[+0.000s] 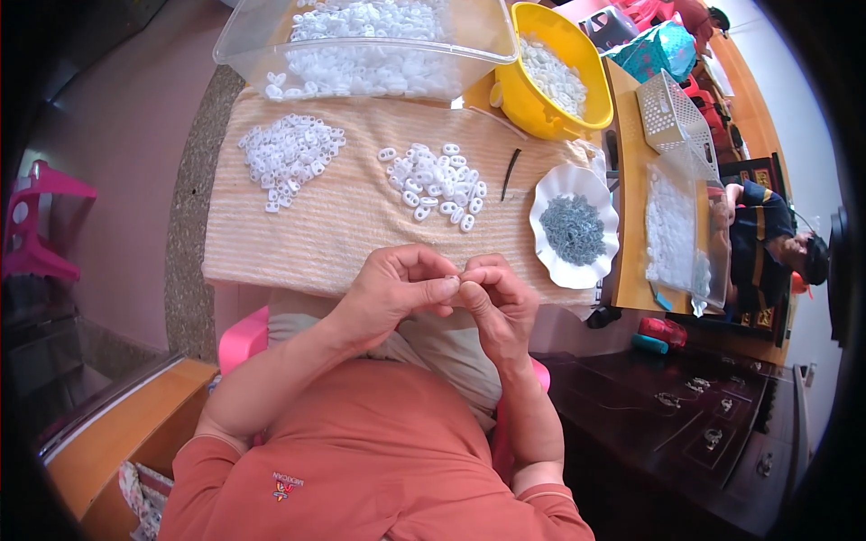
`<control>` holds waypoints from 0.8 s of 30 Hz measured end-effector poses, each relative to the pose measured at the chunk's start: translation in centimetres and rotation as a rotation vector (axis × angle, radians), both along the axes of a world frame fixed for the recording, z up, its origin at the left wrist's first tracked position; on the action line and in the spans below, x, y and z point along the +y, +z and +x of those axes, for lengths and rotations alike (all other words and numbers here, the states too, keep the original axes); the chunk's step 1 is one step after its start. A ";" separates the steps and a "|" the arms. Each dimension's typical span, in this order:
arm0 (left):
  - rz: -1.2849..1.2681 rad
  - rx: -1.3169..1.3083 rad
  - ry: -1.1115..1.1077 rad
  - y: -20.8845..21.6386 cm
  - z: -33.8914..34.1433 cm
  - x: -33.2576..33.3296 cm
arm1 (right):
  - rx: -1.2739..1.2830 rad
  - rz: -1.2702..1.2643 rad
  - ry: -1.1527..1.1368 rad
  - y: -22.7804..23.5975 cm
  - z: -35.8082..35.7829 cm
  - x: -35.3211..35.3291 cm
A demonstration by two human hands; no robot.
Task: Manually assembling small white plastic components on a table.
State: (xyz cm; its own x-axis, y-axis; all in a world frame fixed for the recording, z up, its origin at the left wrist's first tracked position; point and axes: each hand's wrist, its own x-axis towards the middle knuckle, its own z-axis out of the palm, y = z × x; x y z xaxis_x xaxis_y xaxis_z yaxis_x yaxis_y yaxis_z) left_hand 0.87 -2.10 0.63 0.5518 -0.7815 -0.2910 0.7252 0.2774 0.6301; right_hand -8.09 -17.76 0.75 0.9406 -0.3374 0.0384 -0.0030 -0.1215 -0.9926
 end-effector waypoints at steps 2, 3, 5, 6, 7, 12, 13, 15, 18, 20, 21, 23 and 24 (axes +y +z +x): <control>-0.003 0.005 -0.001 -0.1 0.0 0.1 | 0.044 -0.009 0.019 0.1 0.0 0.0; -0.002 0.001 0.006 -0.2 0.0 0.2 | 0.047 -0.006 0.021 0.2 0.0 0.1; 0.004 0.001 0.019 -0.3 0.0 0.2 | 0.062 0.049 0.025 0.3 0.1 0.4; 0.009 0.001 0.021 -0.3 -0.1 0.1 | 0.066 0.053 0.029 0.3 0.1 0.4; 0.015 0.001 0.024 -0.3 -0.1 0.1 | 0.048 0.029 0.028 0.3 0.2 0.4; 0.022 0.029 0.027 -0.4 0.1 0.0 | 0.030 -0.002 0.043 -0.2 0.3 0.1; 0.015 0.025 0.021 -0.5 0.1 0.0 | 0.067 0.014 0.022 -0.2 0.3 0.2; 0.025 0.046 0.028 -0.4 0.2 0.0 | 0.107 0.034 0.004 -0.2 0.4 0.1; 0.027 0.075 0.029 -0.3 0.3 0.0 | 0.120 0.130 -0.009 -0.4 0.5 0.0; 0.025 0.085 0.027 -0.3 0.4 0.1 | 0.097 0.212 -0.006 -0.7 0.6 -0.1; 0.027 0.101 0.021 -0.3 0.4 0.1 | 0.098 0.215 -0.004 -0.8 0.6 -0.1; 0.032 0.117 0.017 -0.4 0.4 0.1 | 0.059 0.279 0.011 -1.0 0.6 -0.1; 0.032 0.112 0.017 -0.4 0.4 0.1 | 0.059 0.281 0.011 -1.0 0.6 -0.2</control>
